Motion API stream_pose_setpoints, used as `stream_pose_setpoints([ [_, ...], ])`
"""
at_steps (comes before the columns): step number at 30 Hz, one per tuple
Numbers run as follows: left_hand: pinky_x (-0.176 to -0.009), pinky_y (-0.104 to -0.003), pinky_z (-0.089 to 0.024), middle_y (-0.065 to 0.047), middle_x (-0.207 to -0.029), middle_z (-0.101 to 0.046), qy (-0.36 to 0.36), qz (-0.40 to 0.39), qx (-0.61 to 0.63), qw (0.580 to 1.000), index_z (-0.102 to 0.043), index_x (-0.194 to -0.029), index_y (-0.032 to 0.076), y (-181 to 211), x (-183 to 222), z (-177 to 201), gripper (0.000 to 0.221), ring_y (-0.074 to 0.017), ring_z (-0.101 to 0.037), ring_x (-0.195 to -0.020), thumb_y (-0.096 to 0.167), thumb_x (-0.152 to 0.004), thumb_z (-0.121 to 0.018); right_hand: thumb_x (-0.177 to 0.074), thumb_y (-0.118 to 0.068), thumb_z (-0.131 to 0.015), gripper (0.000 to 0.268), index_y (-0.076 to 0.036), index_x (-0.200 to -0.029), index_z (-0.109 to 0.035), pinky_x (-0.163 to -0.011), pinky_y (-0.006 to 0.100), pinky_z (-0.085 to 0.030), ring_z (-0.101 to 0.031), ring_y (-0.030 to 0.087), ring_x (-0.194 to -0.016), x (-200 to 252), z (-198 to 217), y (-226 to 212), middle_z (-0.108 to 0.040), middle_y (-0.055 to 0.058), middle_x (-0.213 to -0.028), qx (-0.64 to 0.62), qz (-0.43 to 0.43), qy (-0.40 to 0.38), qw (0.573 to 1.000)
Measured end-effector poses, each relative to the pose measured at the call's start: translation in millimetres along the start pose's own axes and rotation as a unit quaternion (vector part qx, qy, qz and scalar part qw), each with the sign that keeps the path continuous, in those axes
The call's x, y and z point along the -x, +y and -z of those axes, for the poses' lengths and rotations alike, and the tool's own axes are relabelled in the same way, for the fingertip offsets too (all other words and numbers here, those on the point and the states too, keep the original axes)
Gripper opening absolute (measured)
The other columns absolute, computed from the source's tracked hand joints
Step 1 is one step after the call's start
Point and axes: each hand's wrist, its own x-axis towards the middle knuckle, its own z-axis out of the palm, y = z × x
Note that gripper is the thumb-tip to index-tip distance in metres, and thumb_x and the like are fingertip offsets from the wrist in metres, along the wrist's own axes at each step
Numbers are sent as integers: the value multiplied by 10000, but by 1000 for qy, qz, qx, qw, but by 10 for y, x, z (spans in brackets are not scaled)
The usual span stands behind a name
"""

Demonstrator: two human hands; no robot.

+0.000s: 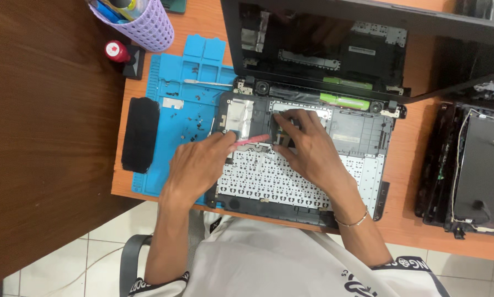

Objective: The person applies a cleaning substance to the internal components of an open laptop using a brush, moving it across various surfaces and around the motherboard.

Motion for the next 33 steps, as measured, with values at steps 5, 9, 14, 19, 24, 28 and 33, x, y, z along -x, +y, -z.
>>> stream_pose_setpoints([
  [5, -559, -500, -483, -101, -802, -680, 28, -34, -20, 999, -617, -970, 69, 21, 14, 94, 144, -377, -666, -683, 206, -999, -581, -797, -157, -822, 601, 14, -1337, -621, -1003, 460, -499, -545, 367, -1191, 15, -13, 8, -580, 174, -1288, -12, -5, 6, 1000],
  [9, -567, -491, -488, -103, -795, -677, 34, -74, 2, 997, -638, -1005, 79, 8, -38, 103, 86, -363, -667, -666, 147, -985, -589, -780, -158, -824, 635, 20, -1349, -608, -1016, 466, -490, -539, 375, -1202, 41, -28, 26, -569, 183, -1301, -5, -1, 6, 1000],
  [14, -565, -489, -484, -103, -778, -671, 43, -78, -36, 995, -617, -955, 60, 12, -33, 136, 90, -367, -663, -677, 148, -974, -619, -776, -166, -825, 673, 27, -1374, -584, -1028, 468, -480, -534, 376, -1207, 59, -47, 31, -562, 185, -1319, -8, -7, -2, 1000],
  [19, -523, -473, -486, -100, -792, -674, 58, -79, -60, 993, -612, -955, 48, 19, -28, 129, 107, -345, -667, -633, 150, -974, -636, -793, -156, -823, 670, 19, -1389, -574, -1048, 471, -473, -535, 371, -1220, 76, -40, 27, -561, 182, -1327, -7, -9, -1, 1000],
  [24, -576, -464, -505, -84, -788, -680, 37, -86, -96, 991, -609, -929, 70, 13, -3, 78, 14, -324, -684, -681, 57, -930, -615, -765, -153, -835, 699, 22, -1387, -570, -1051, 473, -468, -535, 373, -1229, 91, -68, 4, -559, 183, -1333, -13, -18, 1, 1000],
  [28, -538, -483, -498, -109, -806, -686, 93, -78, -68, 990, -616, -955, 57, 15, 13, 94, 59, -350, -690, -683, 115, -965, -619, -763, -151, -841, 690, 12, -1380, -578, -1059, 469, -466, -533, 375, -1248, 125, -53, 4, -557, 183, -1341, -25, -18, 13, 999],
  [33, -540, -508, -490, -111, -831, -693, 58, -74, -50, 994, -588, -954, 41, 47, -19, 99, 116, -383, -677, -665, 151, -980, -615, -754, -158, -847, 701, -8, -1387, -584, -1064, 451, -474, -543, 359, -1246, 134, -71, 3, -560, 166, -1351, -31, -33, 15, 999],
])
